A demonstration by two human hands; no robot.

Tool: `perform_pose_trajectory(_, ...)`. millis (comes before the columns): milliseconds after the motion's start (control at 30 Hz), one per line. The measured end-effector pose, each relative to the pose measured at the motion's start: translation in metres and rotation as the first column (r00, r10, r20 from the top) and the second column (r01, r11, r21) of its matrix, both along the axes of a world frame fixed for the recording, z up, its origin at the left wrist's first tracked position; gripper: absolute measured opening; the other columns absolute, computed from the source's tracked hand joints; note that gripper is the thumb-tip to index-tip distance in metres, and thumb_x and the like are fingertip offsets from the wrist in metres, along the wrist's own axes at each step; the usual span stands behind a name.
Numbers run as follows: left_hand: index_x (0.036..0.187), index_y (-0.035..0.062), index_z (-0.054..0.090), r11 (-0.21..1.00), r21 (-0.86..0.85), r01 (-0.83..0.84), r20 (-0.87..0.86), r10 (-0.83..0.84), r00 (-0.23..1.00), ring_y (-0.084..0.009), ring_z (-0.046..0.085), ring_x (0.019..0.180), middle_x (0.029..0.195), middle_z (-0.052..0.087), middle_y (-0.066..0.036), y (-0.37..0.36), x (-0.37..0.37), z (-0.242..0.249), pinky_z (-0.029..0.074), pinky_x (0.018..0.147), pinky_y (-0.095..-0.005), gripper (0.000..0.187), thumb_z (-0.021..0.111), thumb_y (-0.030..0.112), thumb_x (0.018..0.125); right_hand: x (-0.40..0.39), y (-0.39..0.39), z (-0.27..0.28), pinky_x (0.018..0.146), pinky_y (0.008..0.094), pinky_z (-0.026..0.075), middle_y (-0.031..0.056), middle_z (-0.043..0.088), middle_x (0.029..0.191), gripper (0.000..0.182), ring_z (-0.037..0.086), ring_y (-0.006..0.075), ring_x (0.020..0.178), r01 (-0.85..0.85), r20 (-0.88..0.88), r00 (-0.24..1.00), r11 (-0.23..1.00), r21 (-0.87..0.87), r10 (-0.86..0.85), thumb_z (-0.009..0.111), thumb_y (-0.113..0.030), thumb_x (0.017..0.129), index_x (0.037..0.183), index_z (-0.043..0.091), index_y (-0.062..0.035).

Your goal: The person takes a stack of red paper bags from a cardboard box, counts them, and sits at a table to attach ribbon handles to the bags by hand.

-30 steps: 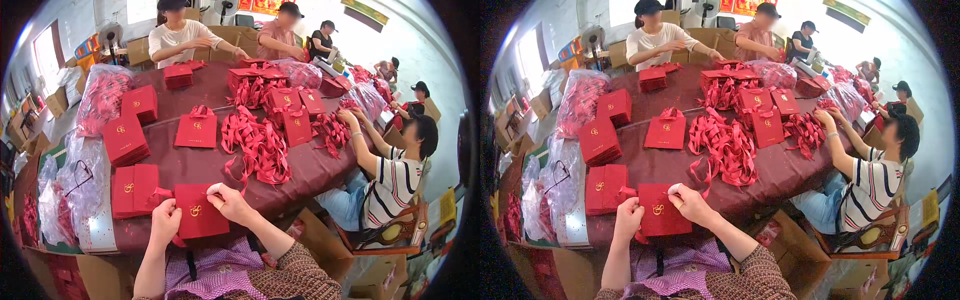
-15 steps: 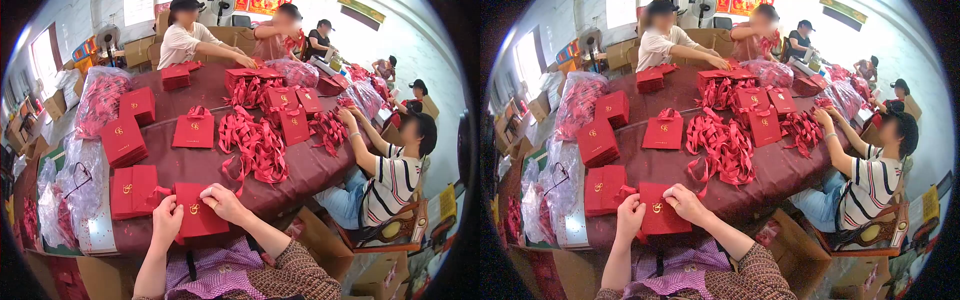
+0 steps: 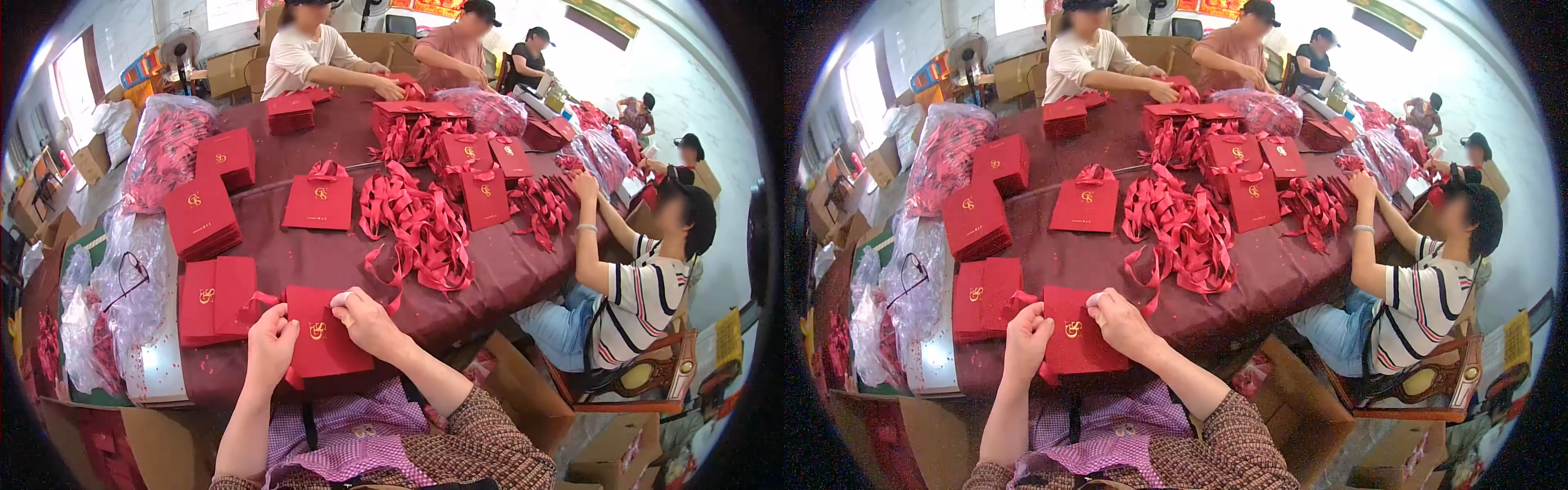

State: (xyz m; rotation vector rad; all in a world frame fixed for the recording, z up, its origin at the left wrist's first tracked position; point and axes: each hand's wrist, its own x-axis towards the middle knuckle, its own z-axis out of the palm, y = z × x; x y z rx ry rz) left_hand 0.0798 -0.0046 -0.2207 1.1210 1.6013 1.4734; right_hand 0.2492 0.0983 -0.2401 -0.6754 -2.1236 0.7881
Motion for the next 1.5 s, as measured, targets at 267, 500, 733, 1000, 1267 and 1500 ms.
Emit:
perform_pose_trajectory(267, 0.11, -0.0046, 0.058, 1.0, 0.015, 0.002, -0.114, 0.0, 0.993, -0.003, 0.051, 0.066, 0.07, 0.059, 0.0, -0.004, -0.005, 0.003, 0.042, 0.06, -0.0207, 0.025, 0.058, -0.001, 0.085, 0.002, -0.002, 0.004, 0.073, 0.0421, 0.048, 0.0187, 0.057, 0.087, 0.005, 0.058, 0.0368, 0.083, 0.037, -0.032, 0.999, 0.999, 0.016, -0.036, 0.055, -0.005, 0.088, 0.091, 0.055, -0.0014)
perform_pose_trajectory(500, 0.114, -0.0065, 0.056, 0.999, -0.022, 0.026, 0.271, -0.019, 0.962, -0.0027, 0.052, 0.072, 0.08, 0.058, 0.003, -0.011, -0.007, -0.007, 0.043, 0.066, -0.0186, 0.027, 0.056, -0.002, 0.087, 0.001, -0.009, 0.006, 0.07, 0.0391, 0.049, 0.0164, 0.059, 0.086, 0.009, 0.059, 0.0339, 0.081, 0.013, -0.014, 1.0, 0.997, 0.078, -0.012, 0.061, -0.001, 0.083, 0.09, 0.056, 0.0012)
perform_pose_trajectory(733, 0.113, -0.0054, 0.057, 0.999, 0.002, 0.04, 0.353, -0.038, 0.935, 0.0013, 0.044, 0.064, 0.072, 0.051, 0.008, -0.011, -0.003, -0.011, 0.037, 0.057, -0.016, 0.026, 0.055, -0.003, 0.087, -0.007, -0.015, 0.007, 0.071, 0.0393, 0.049, 0.0155, 0.059, 0.085, 0.011, 0.059, 0.0337, 0.081, -0.006, -0.049, 0.999, 0.995, 0.101, 0.011, 0.063, -0.001, 0.081, 0.089, 0.057, 0.001)
perform_pose_trajectory(1000, 0.114, -0.0062, 0.056, 0.999, 0.01, 0.033, 0.189, -0.035, 0.981, 0.0007, 0.042, 0.063, 0.07, 0.048, 0.008, -0.014, 0.002, -0.011, 0.036, 0.057, -0.0163, 0.028, 0.057, -0.003, 0.086, -0.023, -0.021, 0.007, 0.069, 0.0399, 0.048, 0.0134, 0.058, 0.081, 0.01, 0.058, 0.0325, 0.077, -0.016, -0.126, 0.991, 0.987, 0.159, 0.037, 0.064, -0.001, 0.08, 0.086, 0.056, -0.0006)
perform_pose_trajectory(1267, 0.114, -0.0081, 0.056, 0.999, 0.051, 0.015, 0.021, -0.016, 1.0, -0.0004, 0.041, 0.063, 0.069, 0.048, 0.006, -0.019, 0.01, -0.003, 0.037, 0.056, -0.018, 0.029, 0.058, -0.002, 0.085, -0.026, -0.022, 0.003, 0.067, 0.0404, 0.047, 0.0139, 0.057, 0.08, 0.012, 0.057, 0.0331, 0.074, 0.015, -0.105, 0.994, 0.977, 0.211, 0.008, 0.064, -0.005, 0.081, 0.087, 0.055, -0.0007)
perform_pose_trajectory(1500, 0.119, -0.0064, 0.054, 1.0, 0.019, 0.014, -0.038, -0.013, 0.999, 0.0005, 0.041, 0.07, 0.077, 0.047, 0.008, -0.022, 0.015, 0.0, 0.037, 0.063, -0.0154, 0.034, 0.058, -0.005, 0.086, -0.025, -0.025, 0.005, 0.063, 0.0395, 0.048, 0.0136, 0.056, 0.078, 0.012, 0.057, 0.0313, 0.072, 0.062, -0.088, 0.995, 0.948, 0.312, -0.036, 0.065, -0.004, 0.081, 0.085, 0.054, -0.0002)
